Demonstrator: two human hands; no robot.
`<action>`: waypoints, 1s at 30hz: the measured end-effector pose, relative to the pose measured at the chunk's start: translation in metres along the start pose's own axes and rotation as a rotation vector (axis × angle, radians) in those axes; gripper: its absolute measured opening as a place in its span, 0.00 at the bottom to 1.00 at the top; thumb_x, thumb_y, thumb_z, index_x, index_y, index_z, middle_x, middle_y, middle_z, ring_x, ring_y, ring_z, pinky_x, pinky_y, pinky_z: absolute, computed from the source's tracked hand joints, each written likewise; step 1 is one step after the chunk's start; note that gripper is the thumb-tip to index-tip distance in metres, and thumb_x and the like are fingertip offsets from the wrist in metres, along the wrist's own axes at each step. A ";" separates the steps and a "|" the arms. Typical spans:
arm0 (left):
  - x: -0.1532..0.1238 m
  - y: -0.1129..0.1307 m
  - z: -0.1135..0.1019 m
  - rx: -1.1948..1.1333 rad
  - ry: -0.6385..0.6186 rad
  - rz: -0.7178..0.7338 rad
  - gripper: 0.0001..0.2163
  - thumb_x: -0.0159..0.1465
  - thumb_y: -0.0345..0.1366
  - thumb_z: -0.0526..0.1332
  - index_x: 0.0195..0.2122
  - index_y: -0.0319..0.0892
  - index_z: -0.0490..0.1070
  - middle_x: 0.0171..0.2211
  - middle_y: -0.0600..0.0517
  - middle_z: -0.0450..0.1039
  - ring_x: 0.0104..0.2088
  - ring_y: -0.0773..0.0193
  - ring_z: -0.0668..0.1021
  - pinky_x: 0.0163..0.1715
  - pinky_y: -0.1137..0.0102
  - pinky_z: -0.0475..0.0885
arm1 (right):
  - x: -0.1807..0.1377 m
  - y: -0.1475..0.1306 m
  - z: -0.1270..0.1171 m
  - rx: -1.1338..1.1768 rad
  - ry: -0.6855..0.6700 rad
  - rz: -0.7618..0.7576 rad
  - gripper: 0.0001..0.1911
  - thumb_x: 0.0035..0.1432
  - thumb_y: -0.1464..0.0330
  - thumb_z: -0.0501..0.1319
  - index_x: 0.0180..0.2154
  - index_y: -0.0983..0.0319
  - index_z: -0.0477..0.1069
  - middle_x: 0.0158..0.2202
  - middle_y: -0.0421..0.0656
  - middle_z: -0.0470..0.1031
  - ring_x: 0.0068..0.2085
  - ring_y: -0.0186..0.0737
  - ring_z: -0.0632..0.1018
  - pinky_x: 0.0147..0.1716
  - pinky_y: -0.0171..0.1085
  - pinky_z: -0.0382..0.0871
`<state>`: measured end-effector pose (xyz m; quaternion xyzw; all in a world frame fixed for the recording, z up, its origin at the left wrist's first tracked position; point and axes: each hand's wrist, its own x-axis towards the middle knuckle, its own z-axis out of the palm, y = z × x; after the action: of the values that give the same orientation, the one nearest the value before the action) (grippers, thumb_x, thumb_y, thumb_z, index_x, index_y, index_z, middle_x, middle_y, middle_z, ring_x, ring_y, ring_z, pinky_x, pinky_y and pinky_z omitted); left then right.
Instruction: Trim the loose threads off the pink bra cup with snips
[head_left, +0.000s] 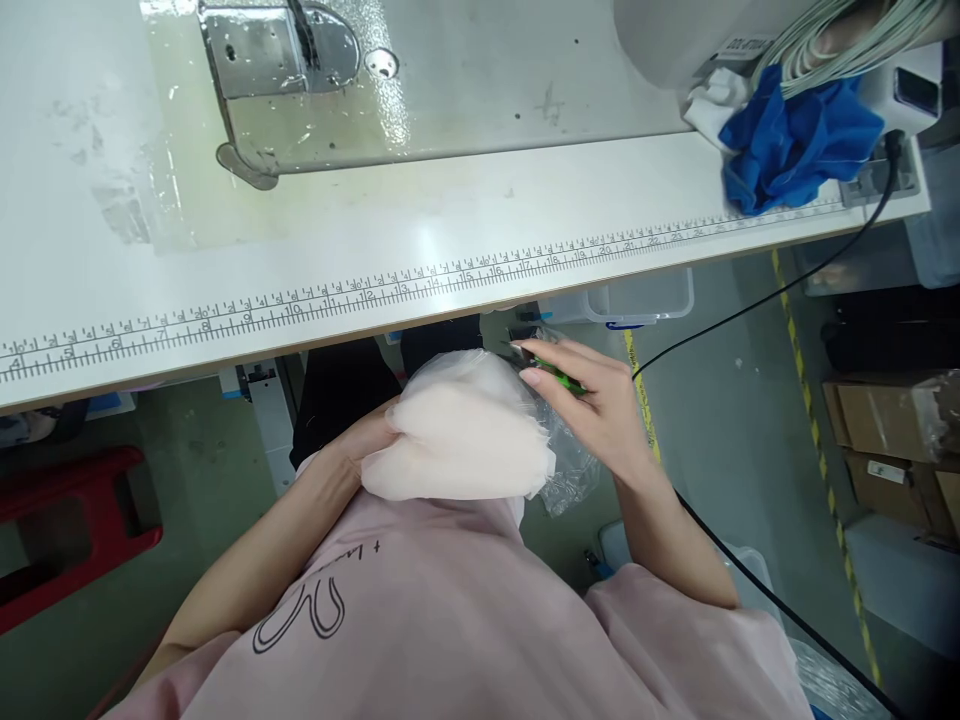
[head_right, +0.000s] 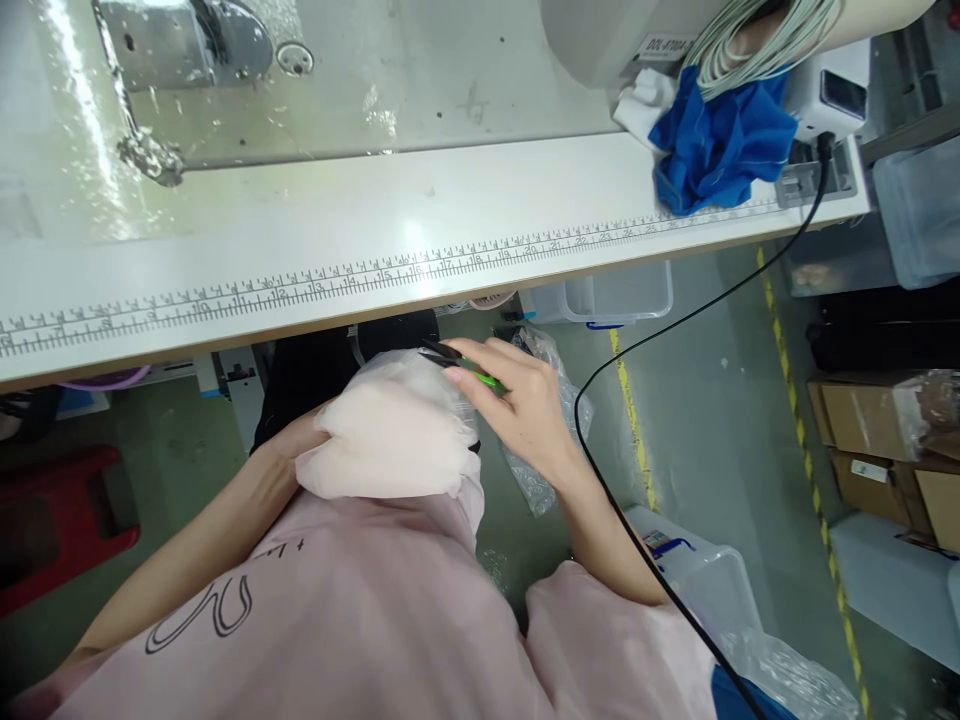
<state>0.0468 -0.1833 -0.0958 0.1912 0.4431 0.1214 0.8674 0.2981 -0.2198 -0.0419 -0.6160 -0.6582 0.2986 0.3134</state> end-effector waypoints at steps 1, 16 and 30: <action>-0.001 0.001 0.001 -0.027 0.012 -0.022 0.15 0.39 0.36 0.77 0.28 0.41 0.76 0.25 0.56 0.76 0.31 0.60 0.77 0.32 0.68 0.75 | 0.000 -0.002 -0.002 -0.017 0.008 -0.017 0.13 0.71 0.62 0.62 0.54 0.55 0.78 0.35 0.41 0.76 0.31 0.37 0.72 0.30 0.36 0.64; 0.001 -0.002 0.001 -0.032 -0.017 0.012 0.16 0.48 0.36 0.77 0.39 0.42 0.83 0.40 0.49 0.84 0.42 0.54 0.83 0.34 0.71 0.78 | -0.007 -0.025 -0.014 -0.209 -0.222 -0.255 0.13 0.75 0.64 0.58 0.53 0.62 0.76 0.30 0.39 0.72 0.26 0.31 0.68 0.25 0.35 0.57; 0.000 0.003 0.010 0.021 -0.139 0.157 0.26 0.57 0.40 0.74 0.57 0.47 0.77 0.59 0.50 0.78 0.60 0.48 0.77 0.49 0.69 0.77 | -0.005 -0.029 -0.004 -0.320 -0.183 -0.331 0.13 0.74 0.66 0.59 0.52 0.64 0.77 0.31 0.39 0.74 0.26 0.31 0.69 0.26 0.35 0.59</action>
<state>0.0546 -0.1826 -0.0894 0.2424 0.3669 0.1705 0.8818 0.2835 -0.2264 -0.0174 -0.5121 -0.8146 0.1895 0.1956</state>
